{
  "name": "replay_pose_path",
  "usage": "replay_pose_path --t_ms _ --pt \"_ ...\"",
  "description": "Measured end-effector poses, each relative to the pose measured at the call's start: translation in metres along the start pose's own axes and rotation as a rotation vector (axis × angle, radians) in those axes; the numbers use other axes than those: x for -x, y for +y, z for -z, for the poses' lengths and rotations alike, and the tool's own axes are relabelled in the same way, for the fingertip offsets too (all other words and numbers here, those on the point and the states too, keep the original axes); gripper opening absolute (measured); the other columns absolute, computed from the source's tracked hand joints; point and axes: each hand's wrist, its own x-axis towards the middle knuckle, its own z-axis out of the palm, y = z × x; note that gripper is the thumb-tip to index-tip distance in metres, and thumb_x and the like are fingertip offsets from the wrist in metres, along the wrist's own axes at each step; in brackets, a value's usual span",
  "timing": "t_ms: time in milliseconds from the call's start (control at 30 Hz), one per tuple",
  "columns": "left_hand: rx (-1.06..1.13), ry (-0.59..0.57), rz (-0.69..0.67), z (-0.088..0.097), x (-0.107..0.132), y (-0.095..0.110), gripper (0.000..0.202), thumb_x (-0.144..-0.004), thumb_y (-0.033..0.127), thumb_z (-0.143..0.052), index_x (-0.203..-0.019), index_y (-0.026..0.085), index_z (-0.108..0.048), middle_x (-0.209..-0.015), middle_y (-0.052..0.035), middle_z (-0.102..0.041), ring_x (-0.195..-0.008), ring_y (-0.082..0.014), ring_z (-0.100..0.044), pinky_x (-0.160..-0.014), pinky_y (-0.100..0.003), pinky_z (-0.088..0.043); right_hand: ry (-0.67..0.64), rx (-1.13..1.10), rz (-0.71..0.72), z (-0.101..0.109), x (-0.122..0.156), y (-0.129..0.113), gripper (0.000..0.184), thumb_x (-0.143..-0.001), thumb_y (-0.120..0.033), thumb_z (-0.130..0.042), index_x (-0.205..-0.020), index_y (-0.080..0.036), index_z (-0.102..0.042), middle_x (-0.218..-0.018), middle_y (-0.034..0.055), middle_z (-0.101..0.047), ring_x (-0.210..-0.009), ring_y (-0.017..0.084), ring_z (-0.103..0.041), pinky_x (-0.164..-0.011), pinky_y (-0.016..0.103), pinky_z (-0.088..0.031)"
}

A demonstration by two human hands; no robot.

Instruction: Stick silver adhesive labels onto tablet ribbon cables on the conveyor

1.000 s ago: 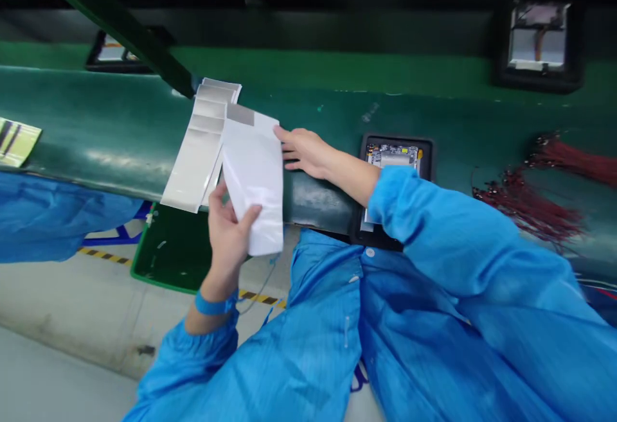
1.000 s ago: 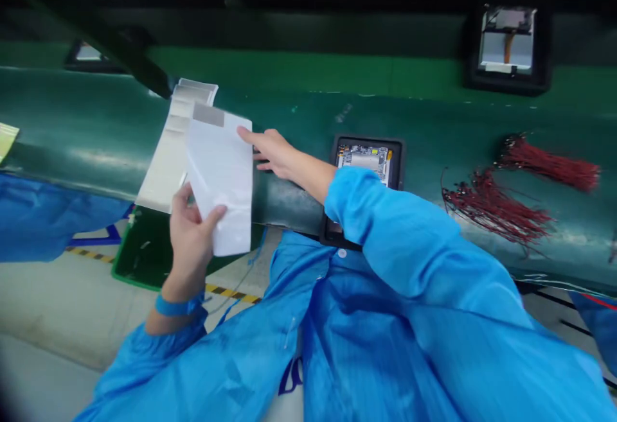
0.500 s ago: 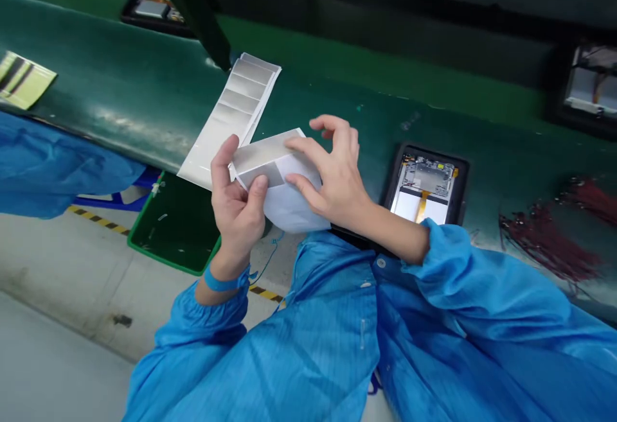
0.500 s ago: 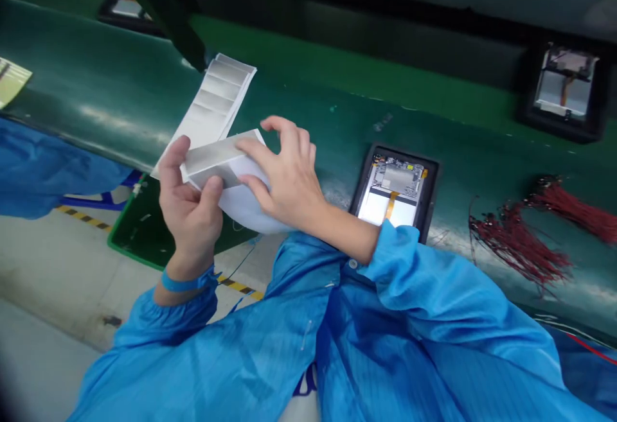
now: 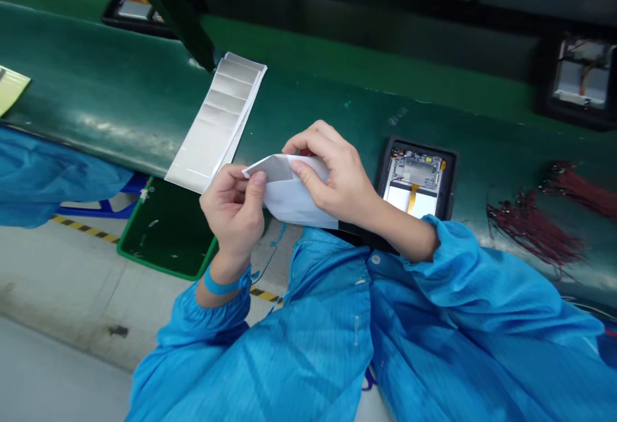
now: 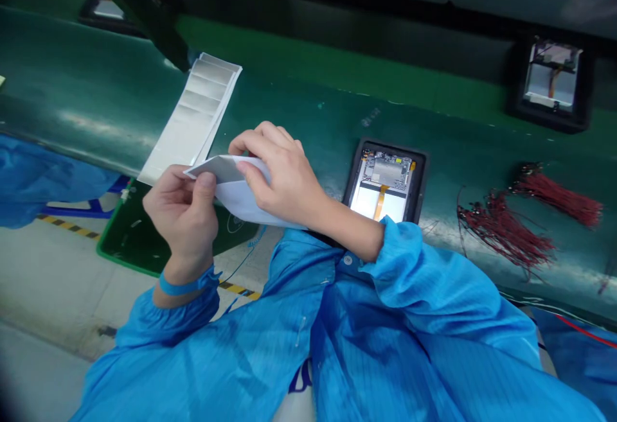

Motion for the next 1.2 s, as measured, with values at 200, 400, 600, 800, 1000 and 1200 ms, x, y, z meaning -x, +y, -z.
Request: replay_pose_path --t_ms 200,400,600,800,1000,1200 --pt "-0.060 0.021 -0.061 -0.006 0.002 0.008 0.042 -0.098 0.049 -0.077 -0.075 0.018 -0.059 -0.055 0.0055 -0.043 -0.045 -0.0066 -0.033 -0.041 -0.023 -0.025 0.053 0.120 0.015 -0.007 0.004 -0.001 0.028 -0.110 -0.033 -0.043 -0.111 -0.027 -0.070 -0.120 0.0095 -0.067 -0.122 0.031 -0.057 -0.111 0.060 -0.038" --pt "-0.027 0.037 -0.019 -0.010 0.002 0.010 0.039 -0.100 0.047 -0.076 -0.076 0.019 -0.061 -0.056 0.0047 -0.044 -0.048 -0.0077 -0.039 -0.043 -0.022 -0.031 0.000 -0.036 -0.052 -0.001 0.003 -0.005 0.021 -0.108 -0.041 -0.054 -0.100 -0.030 -0.070 -0.120 0.0059 -0.069 -0.128 0.031 -0.058 -0.114 0.061 -0.038" --pt "-0.056 0.052 -0.059 -0.011 0.003 0.009 0.040 -0.100 0.047 -0.076 -0.076 0.018 -0.061 -0.058 0.0043 -0.045 -0.049 -0.0074 -0.039 -0.044 -0.022 -0.031 0.109 0.067 0.012 -0.011 0.002 0.006 0.027 -0.110 -0.039 -0.046 -0.108 -0.024 -0.068 -0.114 0.0088 -0.067 -0.113 0.027 -0.059 -0.105 0.052 -0.047" --pt "-0.053 0.031 -0.049 -0.012 0.003 0.008 0.041 -0.100 0.048 -0.076 -0.076 0.018 -0.061 -0.061 0.0042 -0.045 -0.052 -0.0074 -0.040 -0.046 -0.022 -0.033 0.127 0.094 0.020 -0.009 0.003 0.003 0.023 -0.110 -0.028 -0.046 -0.098 -0.024 -0.066 -0.107 0.0069 -0.064 -0.108 0.025 -0.057 -0.102 0.047 -0.047" --pt "0.028 -0.026 0.036 -0.012 0.001 0.005 0.038 -0.099 0.051 -0.075 -0.083 0.019 -0.064 -0.065 0.0027 -0.050 -0.055 -0.0084 -0.046 -0.049 -0.022 -0.038 0.070 0.143 0.010 -0.007 0.003 0.002 0.021 -0.110 -0.030 -0.045 -0.099 -0.023 -0.062 -0.116 0.0087 -0.061 -0.121 0.031 -0.054 -0.108 0.055 -0.042" --pt "0.102 -0.272 0.189 -0.016 -0.006 -0.002 0.055 -0.075 0.051 -0.097 -0.099 0.020 -0.058 -0.085 -0.0015 -0.068 -0.071 -0.0150 -0.068 -0.058 -0.022 -0.053 0.061 0.207 -0.003 -0.002 -0.002 0.004 0.015 -0.107 -0.030 -0.053 -0.094 -0.023 -0.054 -0.108 0.0079 -0.061 -0.110 0.029 -0.055 -0.102 0.049 -0.044"
